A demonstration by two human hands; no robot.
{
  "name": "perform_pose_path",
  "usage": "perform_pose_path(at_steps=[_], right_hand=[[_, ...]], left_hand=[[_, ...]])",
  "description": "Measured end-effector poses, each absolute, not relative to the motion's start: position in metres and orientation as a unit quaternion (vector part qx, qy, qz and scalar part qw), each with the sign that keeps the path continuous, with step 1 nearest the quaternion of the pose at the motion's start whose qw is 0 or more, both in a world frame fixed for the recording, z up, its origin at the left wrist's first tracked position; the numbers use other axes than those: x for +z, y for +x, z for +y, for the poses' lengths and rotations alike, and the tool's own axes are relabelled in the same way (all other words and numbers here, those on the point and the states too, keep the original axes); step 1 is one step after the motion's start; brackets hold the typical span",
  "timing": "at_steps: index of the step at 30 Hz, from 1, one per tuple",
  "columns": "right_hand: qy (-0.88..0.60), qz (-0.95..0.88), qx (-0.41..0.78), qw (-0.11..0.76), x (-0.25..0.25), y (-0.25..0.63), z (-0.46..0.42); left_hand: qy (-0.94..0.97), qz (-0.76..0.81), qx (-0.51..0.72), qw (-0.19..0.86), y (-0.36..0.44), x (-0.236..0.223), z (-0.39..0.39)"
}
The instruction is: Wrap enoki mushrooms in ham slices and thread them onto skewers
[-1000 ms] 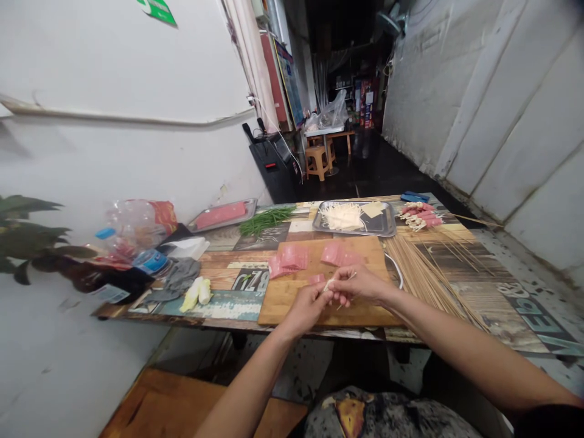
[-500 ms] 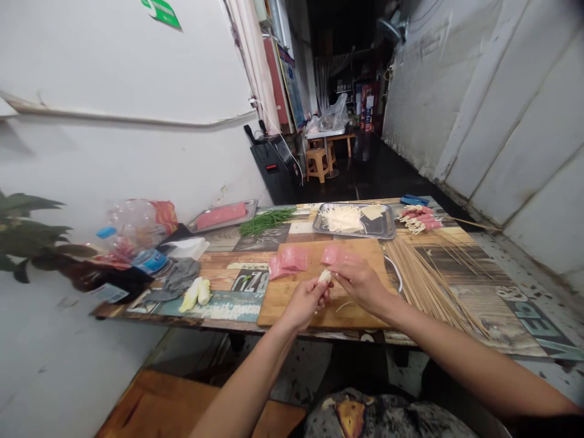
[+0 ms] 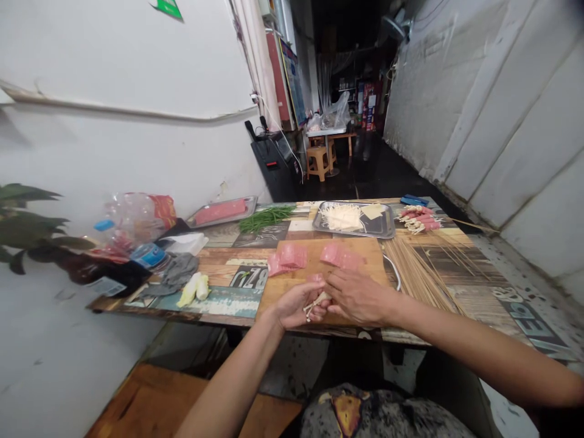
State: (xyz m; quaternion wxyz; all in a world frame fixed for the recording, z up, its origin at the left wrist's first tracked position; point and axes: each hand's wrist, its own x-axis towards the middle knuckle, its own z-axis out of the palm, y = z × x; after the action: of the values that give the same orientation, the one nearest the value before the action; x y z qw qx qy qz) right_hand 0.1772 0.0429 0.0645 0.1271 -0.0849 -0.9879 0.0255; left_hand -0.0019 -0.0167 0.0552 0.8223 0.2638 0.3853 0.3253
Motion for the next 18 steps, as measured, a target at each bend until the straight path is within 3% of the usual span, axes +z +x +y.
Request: perform_pose_path(at_steps=[7, 14, 18], right_hand=[[-0.087, -0.981, 0.133, 0.114, 0.071, 0.181, 0.053], [-0.090, -0.925, 0.215, 0.299, 0.029, 0.154, 0.072], [-0.088, -0.900, 0.272, 0.328, 0.006, 0.145, 0.069]], left_hand=[[0.415, 0.393, 0.328, 0.752, -0.004, 0.054, -0.015], [0.576, 0.542, 0.381, 0.479, -0.033, 0.044, 0.006], [0.612, 0.568, 0.423, 0.352, -0.035, 0.009, -0.002]])
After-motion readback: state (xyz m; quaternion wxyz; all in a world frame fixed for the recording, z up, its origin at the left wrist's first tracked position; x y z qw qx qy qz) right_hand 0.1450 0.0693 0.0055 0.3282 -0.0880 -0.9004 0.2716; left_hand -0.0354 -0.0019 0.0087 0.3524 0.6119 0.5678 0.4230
